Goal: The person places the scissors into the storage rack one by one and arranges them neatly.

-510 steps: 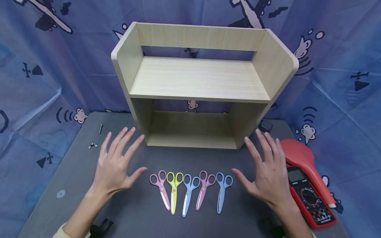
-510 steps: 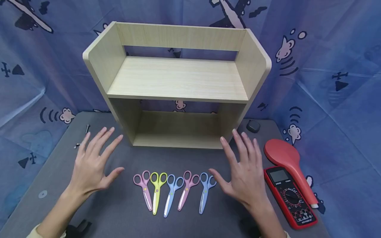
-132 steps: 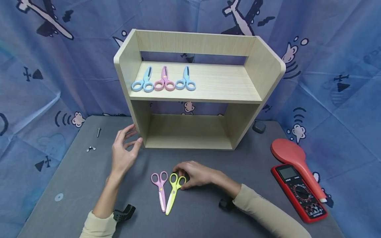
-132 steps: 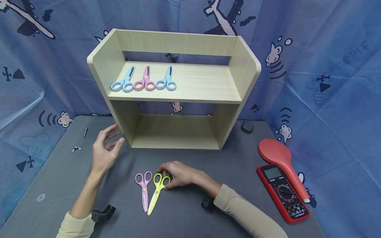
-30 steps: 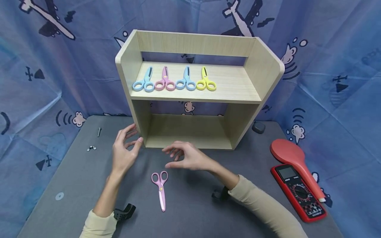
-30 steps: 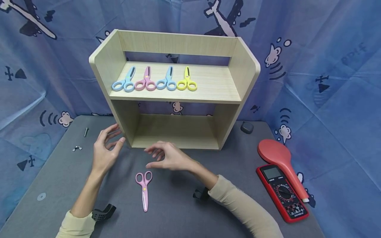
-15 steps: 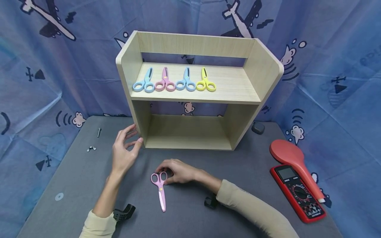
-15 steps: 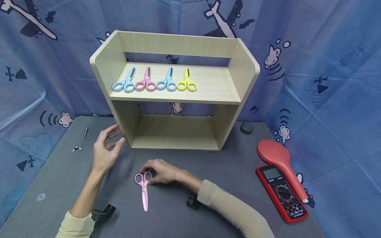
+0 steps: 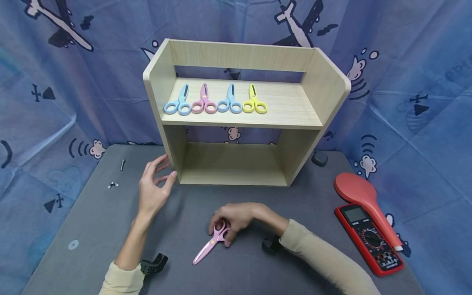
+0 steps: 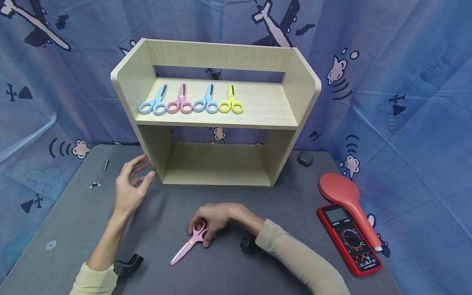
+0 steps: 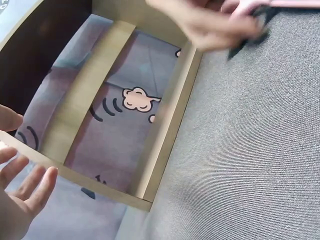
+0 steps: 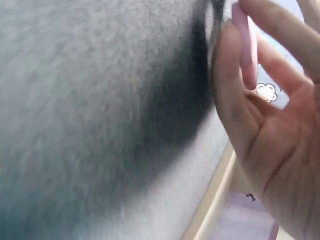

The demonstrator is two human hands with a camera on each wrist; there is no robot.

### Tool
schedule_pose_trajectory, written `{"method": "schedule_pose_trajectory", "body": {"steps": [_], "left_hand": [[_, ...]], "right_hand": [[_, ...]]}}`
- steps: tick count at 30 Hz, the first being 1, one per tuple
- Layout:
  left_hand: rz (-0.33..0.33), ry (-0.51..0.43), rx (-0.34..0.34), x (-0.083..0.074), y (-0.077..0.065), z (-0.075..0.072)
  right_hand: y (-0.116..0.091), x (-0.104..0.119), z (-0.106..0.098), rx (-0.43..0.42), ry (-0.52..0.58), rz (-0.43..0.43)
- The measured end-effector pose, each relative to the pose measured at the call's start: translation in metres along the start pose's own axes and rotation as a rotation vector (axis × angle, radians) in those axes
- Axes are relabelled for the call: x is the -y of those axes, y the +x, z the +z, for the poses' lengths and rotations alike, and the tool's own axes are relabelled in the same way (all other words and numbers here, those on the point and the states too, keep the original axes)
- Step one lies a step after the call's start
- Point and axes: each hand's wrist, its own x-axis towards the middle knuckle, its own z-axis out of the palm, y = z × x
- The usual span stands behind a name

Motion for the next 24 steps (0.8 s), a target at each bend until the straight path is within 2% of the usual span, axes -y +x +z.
{"method": "schedule_pose_trajectory", "body": {"steps": [3,6,8,10,13,16,21,24], "left_hand": [[0.001,-0.004,-0.001,0.000,0.000,0.000],[0.009,-0.006,-0.002,0.000,0.000,0.001],[0.012,-0.005,-0.002,0.001,0.000,0.001],[0.013,-0.003,-0.002,0.001,0.000,0.001],[0.012,-0.001,-0.002,0.001,-0.001,0.001],[0.012,0.002,-0.001,0.000,-0.001,0.001],[0.011,0.011,0.003,0.001,-0.001,0.000],[0.006,0.007,0.002,0.001,-0.001,0.000]], "right_hand": [[-0.012,0.002,-0.003,0.095,0.033,0.000],[-0.026,0.009,-0.008,0.130,0.062,0.009],[-0.037,0.016,-0.013,0.098,0.066,0.005],[-0.050,0.024,-0.019,0.028,0.064,-0.005],[-0.073,0.038,-0.033,-0.127,0.064,-0.038],[-0.099,0.053,-0.051,-0.319,0.066,-0.097],[-0.138,0.073,-0.085,-0.759,-0.008,-0.193],[-0.157,0.081,-0.108,-1.033,-0.076,-0.151]]}}
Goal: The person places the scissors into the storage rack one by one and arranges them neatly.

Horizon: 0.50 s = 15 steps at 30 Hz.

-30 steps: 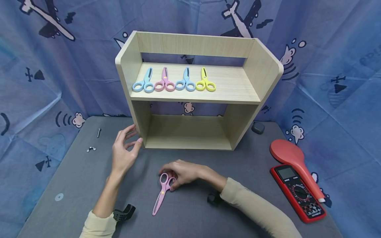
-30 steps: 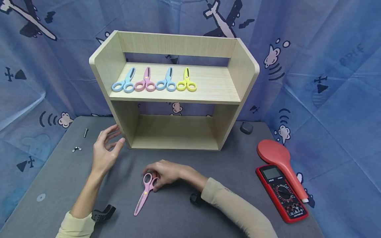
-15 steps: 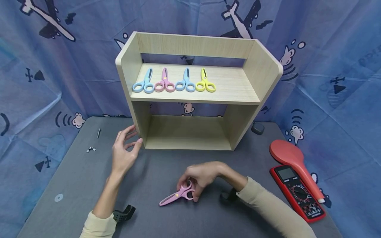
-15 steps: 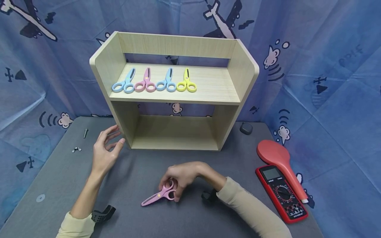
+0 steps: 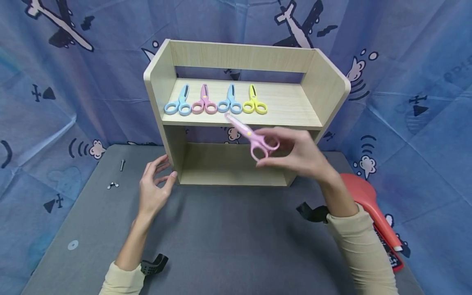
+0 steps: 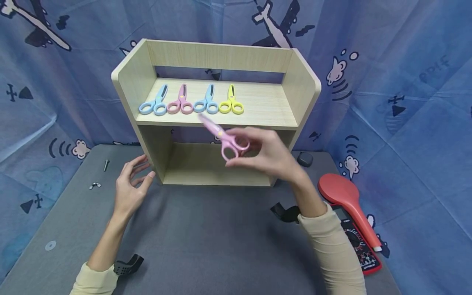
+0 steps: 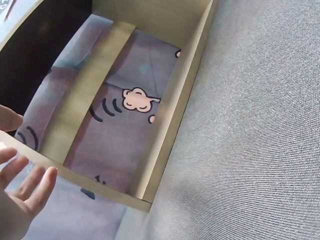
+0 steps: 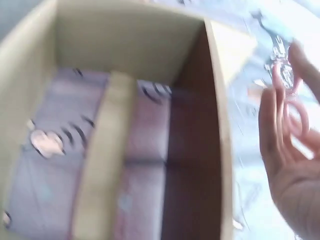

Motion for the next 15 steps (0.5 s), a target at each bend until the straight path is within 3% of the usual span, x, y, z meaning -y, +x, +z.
{"method": "schedule_pose_trajectory", "body": {"steps": [3,6,15], "left_hand": [[-0.004,-0.002,-0.003,0.000,0.000,0.000],[-0.005,-0.005,-0.003,0.000,0.000,0.000],[0.003,-0.007,-0.002,0.000,0.000,0.000]], "right_hand": [[0.015,0.004,-0.024,-0.181,-0.121,0.085],[0.030,-0.001,-0.042,-0.259,-0.237,0.203],[0.056,-0.036,-0.058,-0.223,-0.407,0.467]]}}
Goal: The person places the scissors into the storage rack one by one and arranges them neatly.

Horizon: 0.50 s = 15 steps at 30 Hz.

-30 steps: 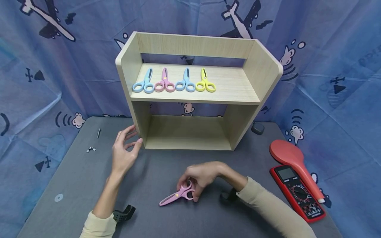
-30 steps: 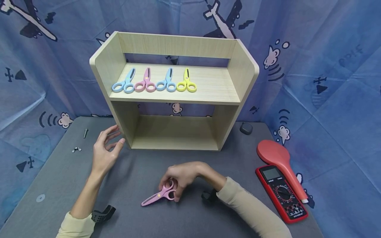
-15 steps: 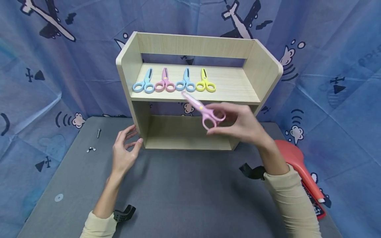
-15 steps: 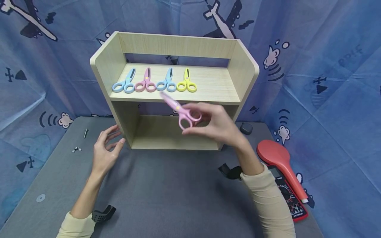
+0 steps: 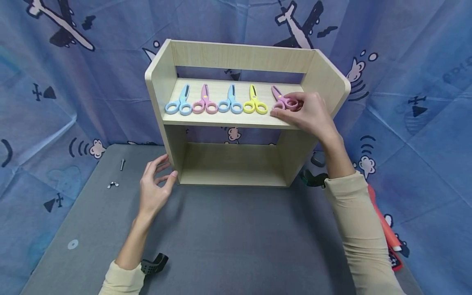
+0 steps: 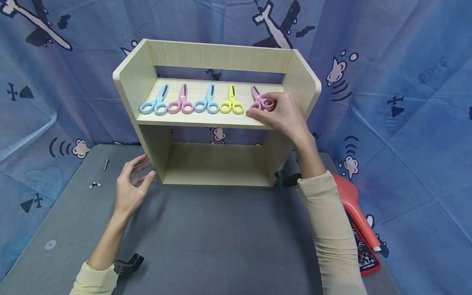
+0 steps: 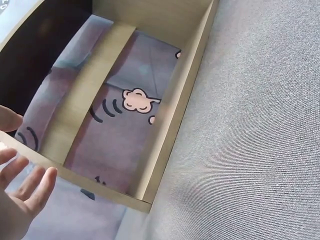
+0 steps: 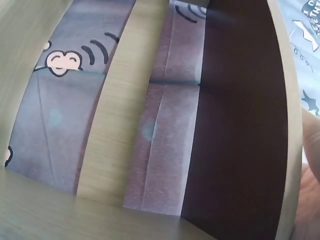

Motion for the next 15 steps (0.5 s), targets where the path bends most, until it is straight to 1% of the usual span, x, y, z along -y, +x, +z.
{"method": "schedule_pose_trajectory", "body": {"steps": [2,6,15], "left_hand": [[0.000,-0.001,0.001,-0.0001,-0.0001,0.0004],[-0.002,0.000,0.001,0.0001,-0.0001,0.0006],[0.005,-0.008,0.014,0.0003,0.0000,-0.0023]], "right_hand": [[0.0022,-0.0011,0.0010,0.010,-0.019,0.029],[0.0027,-0.0016,0.0013,0.018,-0.038,0.042],[-0.0012,-0.0016,0.0003,0.022,-0.023,-0.013]]}}
